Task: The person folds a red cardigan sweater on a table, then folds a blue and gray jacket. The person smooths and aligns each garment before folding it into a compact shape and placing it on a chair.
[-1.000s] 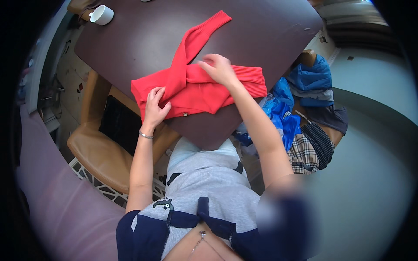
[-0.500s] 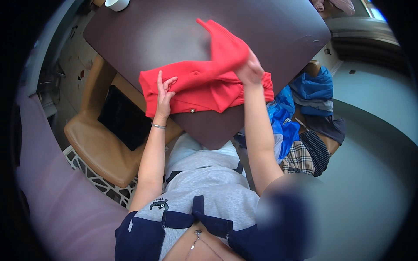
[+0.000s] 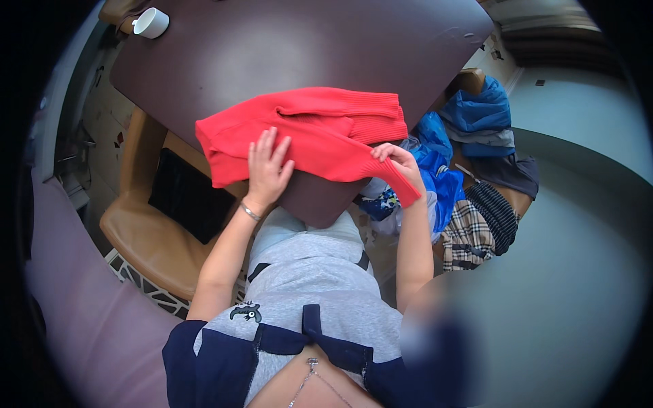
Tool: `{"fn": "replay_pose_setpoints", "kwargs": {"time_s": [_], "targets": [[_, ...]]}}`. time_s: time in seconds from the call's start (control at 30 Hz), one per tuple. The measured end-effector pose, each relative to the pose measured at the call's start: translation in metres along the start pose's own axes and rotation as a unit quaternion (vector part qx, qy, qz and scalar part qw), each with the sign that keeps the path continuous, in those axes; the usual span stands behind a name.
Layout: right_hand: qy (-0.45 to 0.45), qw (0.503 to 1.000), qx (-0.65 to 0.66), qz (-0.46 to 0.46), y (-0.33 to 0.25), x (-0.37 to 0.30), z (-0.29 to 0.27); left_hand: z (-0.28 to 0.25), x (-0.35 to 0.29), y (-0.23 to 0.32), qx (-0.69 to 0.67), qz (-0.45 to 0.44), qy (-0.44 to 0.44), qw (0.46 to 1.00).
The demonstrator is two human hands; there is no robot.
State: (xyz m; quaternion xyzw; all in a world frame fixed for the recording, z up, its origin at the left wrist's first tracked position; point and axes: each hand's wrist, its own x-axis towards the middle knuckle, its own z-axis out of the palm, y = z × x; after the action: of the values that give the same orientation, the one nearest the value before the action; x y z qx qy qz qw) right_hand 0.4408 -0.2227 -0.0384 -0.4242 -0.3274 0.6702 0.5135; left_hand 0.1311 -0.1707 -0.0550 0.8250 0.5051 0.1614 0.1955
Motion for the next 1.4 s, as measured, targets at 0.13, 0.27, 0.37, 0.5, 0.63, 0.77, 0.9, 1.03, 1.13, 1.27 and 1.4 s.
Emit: {"fn": "replay_pose_setpoints", "kwargs": {"time_s": [0.13, 0.27, 0.37, 0.5, 0.63, 0.77, 0.9, 1.03, 1.13, 1.27, 1.4], "targets": [[-0.128, 0.987, -0.049, -0.084, -0.019, 0.039, 0.027, 0.027, -0.011, 0.02, -0.009, 0.015, -0.053, 0.998], [-0.117, 0.985, -0.104, -0.066, -0.035, 0.099, 0.087, 0.03, -0.014, 0.018, -0.001, 0.021, -0.054, 0.998], [-0.178, 0.927, -0.311, -0.112, 0.007, 0.155, 0.138, 0.033, -0.021, 0.015, -0.06, 0.058, -0.02, 0.996], [-0.161, 0.766, -0.617, -0.087, 0.056, 0.185, 0.15, 0.032, -0.031, 0.024, -0.074, 0.061, 0.009, 0.995], [-0.146, 0.797, -0.577, -0.1, 0.031, 0.167, 0.147, 0.016, -0.047, 0.026, -0.058, 0.034, 0.019, 0.998], [-0.197, 0.801, -0.566, -0.001, 0.004, 0.137, 0.137, -0.002, -0.043, 0.015, -0.136, 0.016, 0.156, 0.978], [-0.143, 0.82, -0.536, -0.144, 0.005, 0.14, 0.132, -0.029, 0.001, 0.006, -0.129, -0.023, 0.203, 0.97], [-0.113, 0.769, -0.622, -0.092, 0.031, 0.148, 0.111, -0.008, 0.043, 0.0, -0.071, -0.019, 0.18, 0.981], [0.007, 0.803, -0.556, -0.216, 0.031, 0.124, 0.102, 0.017, 0.045, -0.006, 0.023, -0.039, 0.089, 0.995], [0.17, 0.838, -0.51, -0.098, 0.035, 0.075, 0.072, 0.031, 0.04, -0.004, 0.1, -0.068, 0.064, 0.991], [0.127, 0.949, -0.288, -0.016, 0.054, 0.043, 0.079, 0.018, 0.054, -0.021, 0.041, -0.096, 0.121, 0.987]]}}
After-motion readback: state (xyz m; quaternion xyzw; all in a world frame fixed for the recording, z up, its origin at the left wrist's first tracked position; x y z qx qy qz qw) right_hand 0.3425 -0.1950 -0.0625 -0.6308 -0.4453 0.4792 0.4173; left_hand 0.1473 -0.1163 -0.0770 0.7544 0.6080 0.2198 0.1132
